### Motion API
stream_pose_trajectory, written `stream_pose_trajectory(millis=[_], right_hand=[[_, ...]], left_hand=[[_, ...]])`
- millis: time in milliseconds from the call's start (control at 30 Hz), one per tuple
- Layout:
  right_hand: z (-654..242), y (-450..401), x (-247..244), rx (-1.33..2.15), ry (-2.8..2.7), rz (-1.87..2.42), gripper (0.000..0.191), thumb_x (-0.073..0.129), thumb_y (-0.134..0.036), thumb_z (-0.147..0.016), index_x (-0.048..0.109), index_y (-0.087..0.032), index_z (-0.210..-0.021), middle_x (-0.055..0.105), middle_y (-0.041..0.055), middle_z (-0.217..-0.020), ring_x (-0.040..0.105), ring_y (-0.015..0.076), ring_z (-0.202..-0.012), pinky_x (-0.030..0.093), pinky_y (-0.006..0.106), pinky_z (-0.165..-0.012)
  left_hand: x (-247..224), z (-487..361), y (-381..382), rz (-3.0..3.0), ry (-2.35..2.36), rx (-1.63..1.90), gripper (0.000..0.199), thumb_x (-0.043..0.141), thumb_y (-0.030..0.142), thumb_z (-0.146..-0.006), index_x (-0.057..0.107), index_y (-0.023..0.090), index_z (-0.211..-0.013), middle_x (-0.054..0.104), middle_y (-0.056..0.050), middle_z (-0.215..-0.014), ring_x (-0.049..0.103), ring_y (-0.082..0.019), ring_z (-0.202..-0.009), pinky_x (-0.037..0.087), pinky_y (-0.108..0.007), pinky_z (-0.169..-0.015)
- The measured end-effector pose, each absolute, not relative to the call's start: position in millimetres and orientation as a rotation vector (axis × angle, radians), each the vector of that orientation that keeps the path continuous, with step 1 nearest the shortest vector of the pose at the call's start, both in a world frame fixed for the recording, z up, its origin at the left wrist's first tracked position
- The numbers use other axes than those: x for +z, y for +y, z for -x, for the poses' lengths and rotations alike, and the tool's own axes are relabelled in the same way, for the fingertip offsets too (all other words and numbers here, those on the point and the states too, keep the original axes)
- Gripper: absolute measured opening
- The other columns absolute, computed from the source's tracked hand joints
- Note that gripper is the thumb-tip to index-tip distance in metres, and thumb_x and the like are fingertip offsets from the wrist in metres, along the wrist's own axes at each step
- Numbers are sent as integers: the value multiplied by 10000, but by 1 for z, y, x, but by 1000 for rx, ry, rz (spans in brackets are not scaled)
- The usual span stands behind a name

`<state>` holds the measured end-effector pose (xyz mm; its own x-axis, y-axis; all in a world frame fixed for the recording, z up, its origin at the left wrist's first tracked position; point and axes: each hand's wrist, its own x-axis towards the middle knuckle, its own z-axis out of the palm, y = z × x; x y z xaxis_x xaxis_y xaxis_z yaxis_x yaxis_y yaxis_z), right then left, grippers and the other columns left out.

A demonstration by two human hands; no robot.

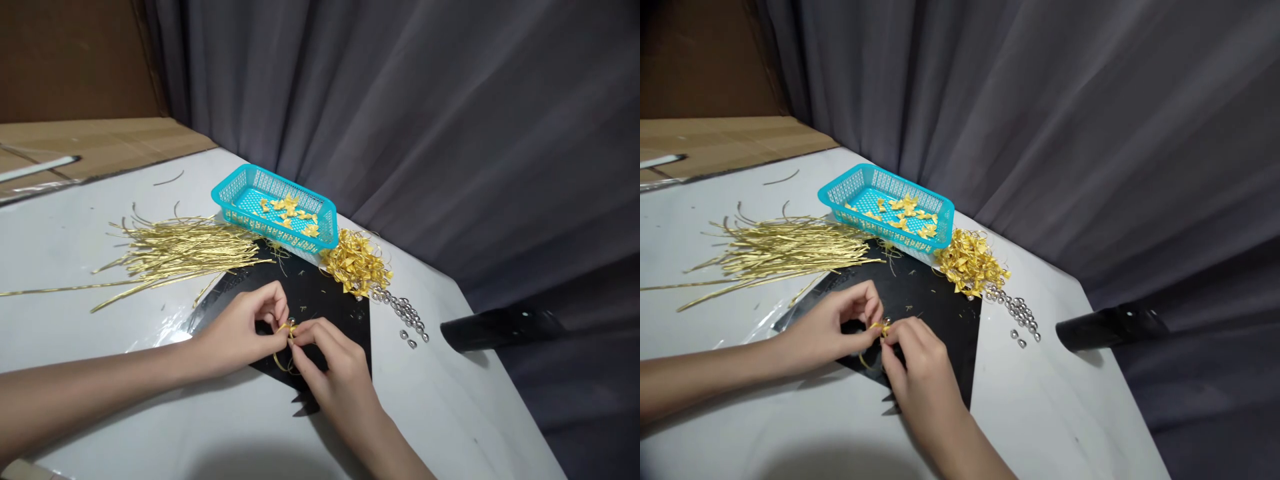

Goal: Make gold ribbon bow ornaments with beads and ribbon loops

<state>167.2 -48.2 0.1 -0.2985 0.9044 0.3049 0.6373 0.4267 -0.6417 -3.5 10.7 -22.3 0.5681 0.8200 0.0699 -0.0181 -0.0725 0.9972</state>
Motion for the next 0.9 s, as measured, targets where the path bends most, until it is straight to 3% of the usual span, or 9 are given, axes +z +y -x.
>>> stream_pose_trajectory(millis=[167, 533, 733, 900], right_hand=[[-168, -48, 0, 599, -2020, 1325, 163, 526, -48, -861, 534, -181, -767, 634, 36, -789, 617, 162, -757, 463, 249, -708], [-170, -40, 12, 1149, -1615, 1480, 102, 643, -146, -753, 604, -162, -661, 684, 21, -702, 651, 154, -678, 500, 237, -661], [-170, -39, 11, 1230, -1543, 1508, 102, 658, -175, -742, 606, -162, -656, 685, 13, -696, 647, 145, -676, 497, 232, -655], [-168, -40, 13, 1254, -1487, 1526, 115, 665, -190, -730, 594, -164, -644, 678, 4, -688, 653, 145, -683, 507, 238, -663]], left_hand=[[-23, 4, 9, -1591, 751, 778, 238, 512, 34, -712, 361, 217, -722, 509, 74, -698, 466, -94, -629, 380, -224, -589], [-21, 5, 7, -1755, 785, 739, 202, 503, 71, -708, 373, 224, -733, 508, 72, -692, 470, -103, -629, 372, -204, -566], [-21, 6, 3, -2023, 740, 747, 184, 473, 97, -749, 341, 225, -734, 453, 71, -675, 408, -96, -582, 316, -198, -548], [-22, 10, 1, -2155, 656, 745, 184, 451, 103, -781, 324, 230, -744, 464, 47, -720, 449, -110, -621, 342, -203, -595]])
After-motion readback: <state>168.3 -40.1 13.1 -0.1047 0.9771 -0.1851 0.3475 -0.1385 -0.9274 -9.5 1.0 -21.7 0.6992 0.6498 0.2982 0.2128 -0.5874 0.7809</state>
